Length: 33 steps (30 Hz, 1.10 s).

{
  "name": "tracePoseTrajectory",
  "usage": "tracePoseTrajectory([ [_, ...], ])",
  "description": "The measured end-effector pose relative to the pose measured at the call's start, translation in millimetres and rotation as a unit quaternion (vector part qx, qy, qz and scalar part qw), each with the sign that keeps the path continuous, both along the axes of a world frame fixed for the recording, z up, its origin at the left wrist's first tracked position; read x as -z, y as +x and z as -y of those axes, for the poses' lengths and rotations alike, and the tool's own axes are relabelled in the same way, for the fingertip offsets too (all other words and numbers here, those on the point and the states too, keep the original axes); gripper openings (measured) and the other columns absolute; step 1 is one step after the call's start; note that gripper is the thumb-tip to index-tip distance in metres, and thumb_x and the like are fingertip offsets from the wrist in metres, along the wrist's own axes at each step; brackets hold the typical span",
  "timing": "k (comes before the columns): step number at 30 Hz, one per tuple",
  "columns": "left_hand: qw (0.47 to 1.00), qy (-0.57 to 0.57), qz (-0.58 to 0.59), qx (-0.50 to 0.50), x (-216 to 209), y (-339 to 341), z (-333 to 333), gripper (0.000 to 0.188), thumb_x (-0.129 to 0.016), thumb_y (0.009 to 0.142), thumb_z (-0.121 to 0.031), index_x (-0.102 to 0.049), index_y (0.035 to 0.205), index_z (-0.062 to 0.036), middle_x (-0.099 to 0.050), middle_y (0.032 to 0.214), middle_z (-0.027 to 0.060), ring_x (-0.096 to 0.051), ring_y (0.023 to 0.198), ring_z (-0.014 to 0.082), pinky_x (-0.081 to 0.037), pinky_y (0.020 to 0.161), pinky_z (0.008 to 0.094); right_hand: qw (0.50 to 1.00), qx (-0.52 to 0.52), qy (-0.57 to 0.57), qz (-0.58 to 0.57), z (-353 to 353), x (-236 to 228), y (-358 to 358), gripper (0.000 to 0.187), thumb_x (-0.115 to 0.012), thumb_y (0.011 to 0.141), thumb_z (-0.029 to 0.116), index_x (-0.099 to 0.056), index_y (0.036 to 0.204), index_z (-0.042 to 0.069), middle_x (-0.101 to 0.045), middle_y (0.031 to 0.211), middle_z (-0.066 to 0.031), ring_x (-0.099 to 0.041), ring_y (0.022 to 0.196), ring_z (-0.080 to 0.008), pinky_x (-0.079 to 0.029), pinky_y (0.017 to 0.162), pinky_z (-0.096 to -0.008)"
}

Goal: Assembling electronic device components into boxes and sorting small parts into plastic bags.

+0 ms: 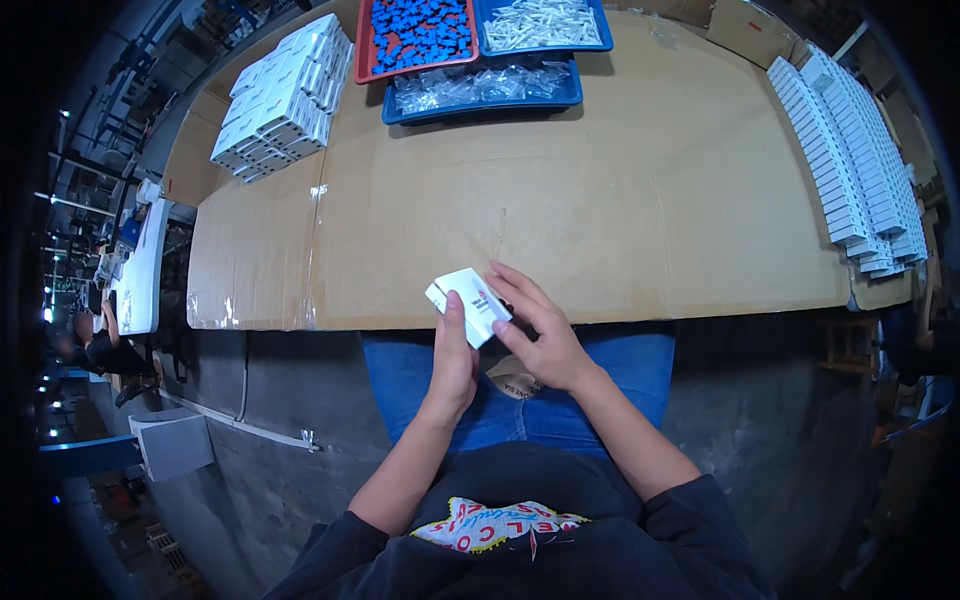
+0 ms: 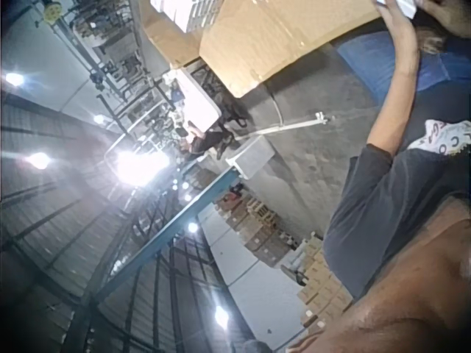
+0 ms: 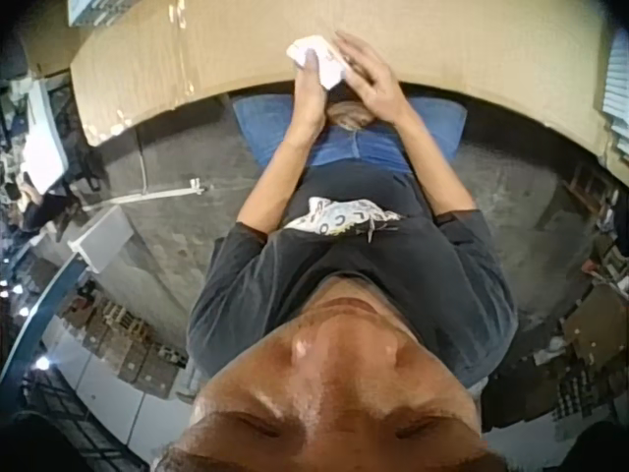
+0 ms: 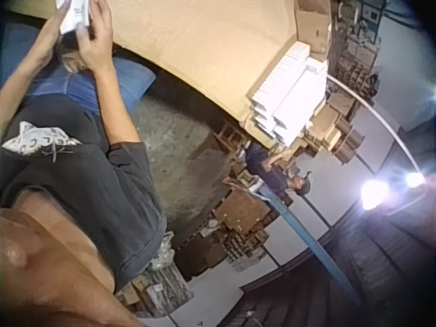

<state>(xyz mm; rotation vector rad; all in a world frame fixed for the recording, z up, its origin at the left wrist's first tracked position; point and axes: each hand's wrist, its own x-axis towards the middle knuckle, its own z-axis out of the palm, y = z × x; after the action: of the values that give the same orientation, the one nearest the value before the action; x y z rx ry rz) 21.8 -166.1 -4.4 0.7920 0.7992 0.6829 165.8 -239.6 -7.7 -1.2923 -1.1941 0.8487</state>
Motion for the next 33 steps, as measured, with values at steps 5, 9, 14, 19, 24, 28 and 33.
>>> tracePoseTrajectory([
  [5, 0.999, -0.038, -0.036, -0.014, 6, -4, -7, 0.064, -0.042, 0.114, -0.050, -0.033, 0.157, -0.0035, -0.054, 0.138, 0.0125, -0.054, 0.127, 0.0185, -0.043, 0.109, 0.0346, 0.993, -0.027, -0.001, 0.115, 0, -1, -5, 0.054, -0.068, 0.099, 0.015, -0.056, 0.149, 0.000, -0.056, 0.152, -0.0208, -0.055, 0.141, -0.0338, -0.044, 0.117, -0.0415],
  [9, 0.993, 0.064, -0.102, -0.015, -5, 6, 7, 0.068, -0.035, 0.115, -0.054, -0.033, 0.158, -0.0021, -0.053, 0.141, 0.0127, -0.054, 0.127, 0.0192, -0.044, 0.108, 0.0346, 0.986, -0.002, 0.012, 0.167, 1, 3, -8, 0.050, -0.066, 0.100, 0.012, -0.056, 0.148, -0.001, -0.058, 0.150, -0.0216, -0.058, 0.138, -0.0359, -0.047, 0.115, -0.0415],
  [14, 0.980, 0.152, -0.128, -0.014, -15, 12, 7, 0.067, -0.035, 0.116, -0.050, -0.028, 0.161, 0.0001, -0.048, 0.148, 0.0159, -0.048, 0.135, 0.0227, -0.038, 0.115, 0.0364, 0.968, 0.051, 0.118, 0.215, -4, 9, -18, 0.044, -0.060, 0.100, 0.002, -0.055, 0.143, -0.008, -0.063, 0.141, -0.0264, -0.066, 0.125, -0.0397, -0.054, 0.106, -0.0431],
  [19, 0.982, 0.141, -0.125, -0.025, -14, 16, 9, 0.057, -0.038, 0.117, -0.042, -0.034, 0.155, 0.0008, -0.056, 0.130, 0.0165, -0.055, 0.118, 0.0218, -0.046, 0.104, 0.0363, 0.958, 0.084, 0.114, 0.248, -1, 14, -22, 0.043, -0.058, 0.100, 0.000, -0.055, 0.141, -0.011, -0.067, 0.132, -0.0284, -0.072, 0.113, -0.0409, -0.059, 0.096, -0.0438],
  [24, 0.988, 0.106, -0.105, -0.050, -7, 18, 13, 0.052, -0.037, 0.117, -0.039, -0.041, 0.150, 0.0009, -0.059, 0.118, 0.0109, -0.056, 0.102, 0.0144, -0.050, 0.089, 0.0311, 0.943, 0.102, 0.121, 0.291, -1, 17, -27, 0.043, -0.057, 0.097, -0.003, -0.056, 0.139, -0.013, -0.070, 0.126, -0.0291, -0.075, 0.105, -0.0399, -0.062, 0.088, -0.0434],
  [28, 0.991, 0.073, -0.106, -0.040, -8, 16, 14, 0.050, -0.037, 0.117, -0.038, -0.043, 0.148, 0.0010, -0.059, 0.114, 0.0094, -0.055, 0.098, 0.0120, -0.050, 0.083, 0.0287, 0.939, 0.112, 0.124, 0.300, 0, 16, -29, 0.045, -0.057, 0.093, -0.006, -0.057, 0.137, -0.014, -0.071, 0.123, -0.0295, -0.076, 0.102, -0.0390, -0.063, 0.085, -0.0420],
  [33, 0.990, 0.078, -0.094, -0.069, -4, 17, 16, 0.047, -0.037, 0.116, -0.036, -0.047, 0.143, 0.0014, -0.058, 0.115, 0.0087, -0.055, 0.101, 0.0131, -0.049, 0.087, 0.0296, 0.937, 0.153, 0.148, 0.278, -4, 15, -36, 0.036, -0.050, 0.105, 0.004, -0.061, 0.135, -0.013, -0.075, 0.109, -0.0267, -0.077, 0.084, -0.0364, -0.062, 0.072, -0.0401],
])
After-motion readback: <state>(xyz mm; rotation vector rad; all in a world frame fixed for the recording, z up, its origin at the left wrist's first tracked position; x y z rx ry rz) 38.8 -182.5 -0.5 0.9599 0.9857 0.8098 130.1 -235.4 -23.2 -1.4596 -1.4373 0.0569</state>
